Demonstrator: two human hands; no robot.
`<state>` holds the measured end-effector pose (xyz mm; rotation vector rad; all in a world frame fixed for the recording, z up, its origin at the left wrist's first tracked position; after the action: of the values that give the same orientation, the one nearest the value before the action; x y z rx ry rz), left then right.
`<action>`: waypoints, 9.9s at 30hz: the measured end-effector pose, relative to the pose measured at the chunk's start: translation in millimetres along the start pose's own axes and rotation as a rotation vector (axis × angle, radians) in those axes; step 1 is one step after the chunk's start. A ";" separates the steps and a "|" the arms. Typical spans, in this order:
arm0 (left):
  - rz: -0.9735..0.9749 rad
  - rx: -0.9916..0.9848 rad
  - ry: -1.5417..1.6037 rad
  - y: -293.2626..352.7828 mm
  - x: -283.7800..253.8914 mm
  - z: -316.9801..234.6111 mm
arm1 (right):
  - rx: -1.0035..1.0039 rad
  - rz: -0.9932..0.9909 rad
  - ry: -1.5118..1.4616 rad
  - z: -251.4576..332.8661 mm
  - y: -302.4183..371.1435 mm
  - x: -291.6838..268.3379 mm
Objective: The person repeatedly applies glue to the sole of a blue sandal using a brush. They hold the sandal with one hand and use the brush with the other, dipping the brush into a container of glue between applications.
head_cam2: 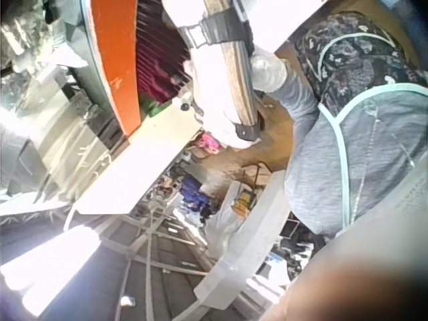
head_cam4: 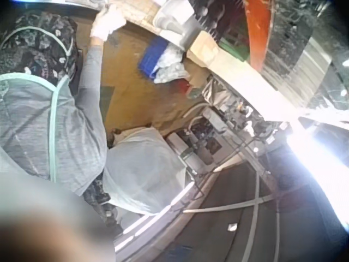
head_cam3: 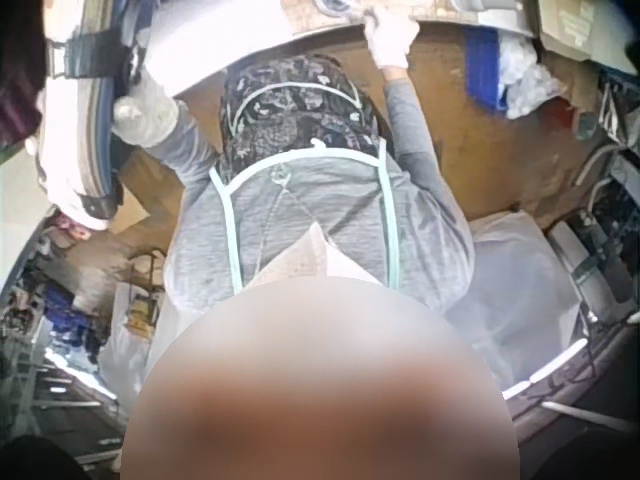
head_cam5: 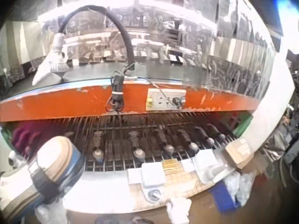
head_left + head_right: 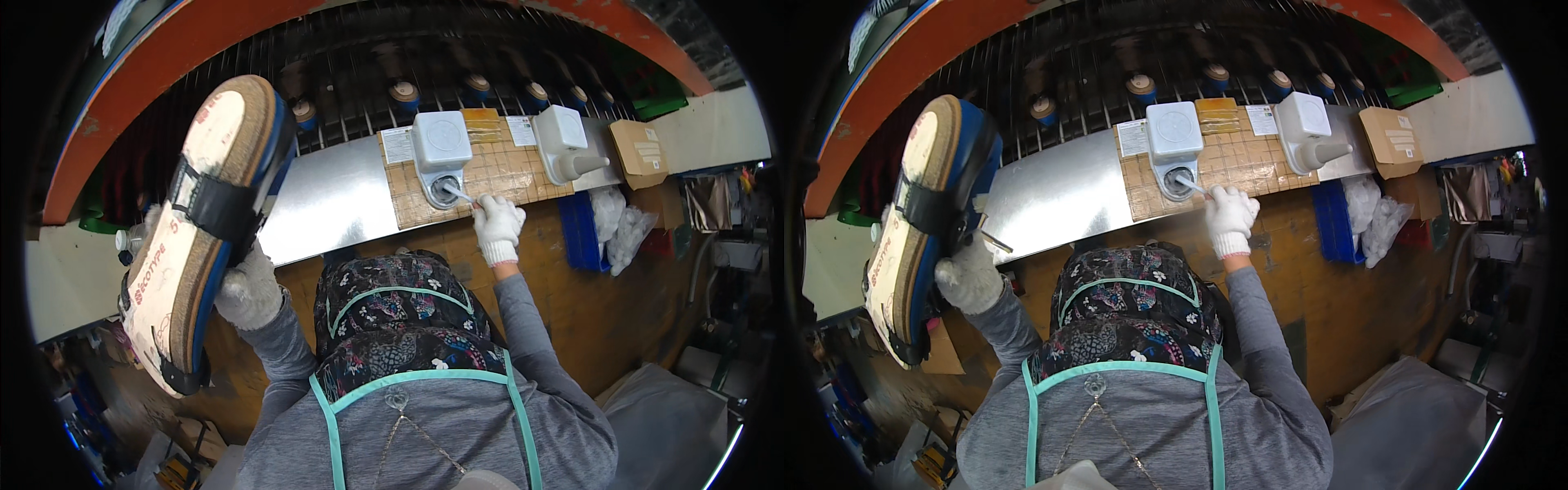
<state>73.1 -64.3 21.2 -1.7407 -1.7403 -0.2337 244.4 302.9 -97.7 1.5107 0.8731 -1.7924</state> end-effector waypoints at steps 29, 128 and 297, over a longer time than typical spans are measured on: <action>0.556 0.989 -0.791 -27.9 111.7 52.6 | -0.437 -0.666 -0.638 70.8 -9.2 -192.1; 0.250 1.156 -1.065 -43.2 83.9 17.1 | -0.091 0.270 -1.404 131.7 0.3 -173.2; 0.402 -0.741 0.040 -2.4 48.1 -4.4 | -0.639 -0.230 -0.989 188.1 -69.0 -177.2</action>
<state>77.1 -27.3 52.1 -2.5345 -1.3021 -0.8007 106.9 198.9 106.8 0.0626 0.9470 -1.8342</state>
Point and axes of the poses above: each hand's wrist, its own y-axis away from the middle knuckle, its own x-axis out of the palm, z = x × y, the point moved 1 cm from there along -y, towards the middle knuckle, and after that the axes turned 3 degrees about -x, right-handed, at the moved point
